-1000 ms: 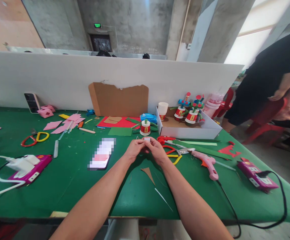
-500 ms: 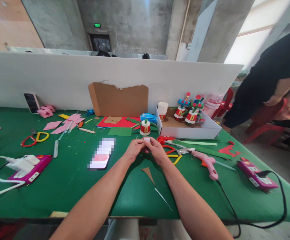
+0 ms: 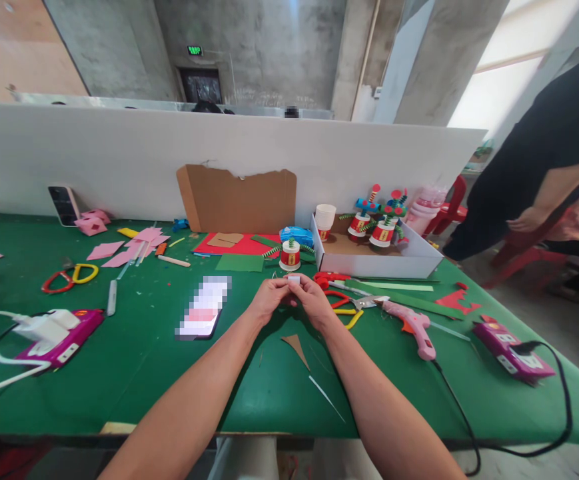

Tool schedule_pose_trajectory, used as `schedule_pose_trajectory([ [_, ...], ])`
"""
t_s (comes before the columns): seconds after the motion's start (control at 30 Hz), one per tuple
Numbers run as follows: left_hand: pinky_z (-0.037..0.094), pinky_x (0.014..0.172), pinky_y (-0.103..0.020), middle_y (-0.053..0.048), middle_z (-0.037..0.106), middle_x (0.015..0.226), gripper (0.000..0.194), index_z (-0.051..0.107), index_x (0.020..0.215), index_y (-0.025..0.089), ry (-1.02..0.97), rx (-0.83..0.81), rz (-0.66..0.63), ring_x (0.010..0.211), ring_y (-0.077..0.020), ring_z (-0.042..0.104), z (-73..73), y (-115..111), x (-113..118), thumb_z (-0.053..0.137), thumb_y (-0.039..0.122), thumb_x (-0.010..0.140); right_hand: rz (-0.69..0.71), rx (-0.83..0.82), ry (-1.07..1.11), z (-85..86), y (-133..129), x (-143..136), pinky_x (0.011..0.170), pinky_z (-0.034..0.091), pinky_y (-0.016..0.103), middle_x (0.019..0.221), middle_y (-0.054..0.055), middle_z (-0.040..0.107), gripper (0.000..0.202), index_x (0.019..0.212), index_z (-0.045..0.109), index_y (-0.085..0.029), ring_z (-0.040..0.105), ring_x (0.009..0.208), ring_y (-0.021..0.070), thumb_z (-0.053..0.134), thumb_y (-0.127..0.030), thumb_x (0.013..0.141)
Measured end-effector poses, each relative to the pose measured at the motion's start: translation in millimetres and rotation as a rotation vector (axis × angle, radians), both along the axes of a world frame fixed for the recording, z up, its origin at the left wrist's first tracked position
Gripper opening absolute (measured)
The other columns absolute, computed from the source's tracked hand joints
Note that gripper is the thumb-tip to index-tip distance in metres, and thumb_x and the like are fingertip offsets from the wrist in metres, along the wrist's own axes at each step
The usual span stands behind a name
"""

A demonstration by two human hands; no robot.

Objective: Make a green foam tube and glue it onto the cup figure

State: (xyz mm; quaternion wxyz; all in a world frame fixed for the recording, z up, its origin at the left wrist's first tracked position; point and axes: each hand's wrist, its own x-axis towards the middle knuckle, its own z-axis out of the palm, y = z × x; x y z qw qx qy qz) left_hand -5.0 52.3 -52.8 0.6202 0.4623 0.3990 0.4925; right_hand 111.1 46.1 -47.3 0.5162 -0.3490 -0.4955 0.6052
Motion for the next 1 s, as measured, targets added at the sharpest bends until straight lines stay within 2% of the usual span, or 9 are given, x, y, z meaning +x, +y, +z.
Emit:
schedule_pose_trajectory([
  [0.17,0.044,0.049,-0.022,-0.003,0.064,0.059,0.038,0.072,0.07,0.011,-0.003,0.001,0.0,0.045,-0.0085,0.054,0.2,-0.2,0.3,0.079,0.044,0.053,-0.004,-0.019,0.006,0.1,0.3,-0.1,0.05,0.037,0.02,0.071,-0.003,0.061,0.035,0.086,0.065,-0.021,0.046,0.054,0.0075,0.074,-0.044,0.061],
  [0.3,0.044,0.05,-0.022,-0.004,0.066,0.062,0.041,0.071,0.072,0.01,-0.015,-0.063,-0.061,0.045,-0.008,0.054,3.6,-2.1,0.2,0.08,0.046,0.053,-0.016,-0.058,0.003,1.8,-0.2,1.6,0.053,0.04,0.021,0.071,-0.002,0.063,0.037,0.084,0.066,-0.019,0.051,0.059,0.0091,0.076,-0.044,0.058],
  [0.5,0.042,0.048,-0.02,-0.006,0.067,0.065,0.044,0.069,0.075,0.01,-0.07,-0.106,-0.103,0.048,-0.0072,0.055,9.9,-4.5,-2.1,0.082,0.046,0.052,0.003,-0.171,0.076,6.1,-0.6,4.9,0.049,0.039,0.022,0.053,-0.004,0.051,0.039,0.078,0.067,-0.018,0.044,0.049,0.0088,0.066,-0.056,0.068],
  [0.7,0.04,0.045,-0.017,0.001,0.059,0.054,0.041,0.062,0.068,0.012,-0.072,-0.078,-0.028,0.046,-0.0059,0.051,12.5,-1.7,-5.4,0.082,0.043,0.051,-0.035,-0.128,0.059,7.7,-0.8,8.2,0.062,0.045,0.023,0.074,-0.002,0.064,0.034,0.081,0.067,-0.019,0.055,0.063,0.0094,0.075,-0.045,0.061],
  [0.87,0.038,0.045,-0.017,0.004,0.055,0.054,0.038,0.063,0.077,0.013,-0.136,-0.066,0.082,0.045,-0.0047,0.048,12.7,1.4,-8.0,0.078,0.043,0.058,0.005,-0.194,0.17,6.6,0.3,10.1,0.061,0.049,0.023,0.067,-0.004,0.064,0.039,0.083,0.062,-0.02,0.057,0.059,0.0089,0.082,-0.037,0.055],
  [1.0,0.042,0.05,-0.019,0.001,0.062,0.069,0.035,0.064,0.087,0.015,-0.181,-0.071,0.12,0.052,-0.0061,0.053,13.2,2.4,-10.0,0.075,0.037,0.061,-0.017,-0.205,0.275,5.4,2.3,10.9,0.07,0.053,0.028,0.072,-0.003,0.067,0.039,0.077,0.056,-0.021,0.065,0.069,0.013,0.084,-0.033,0.052],
])
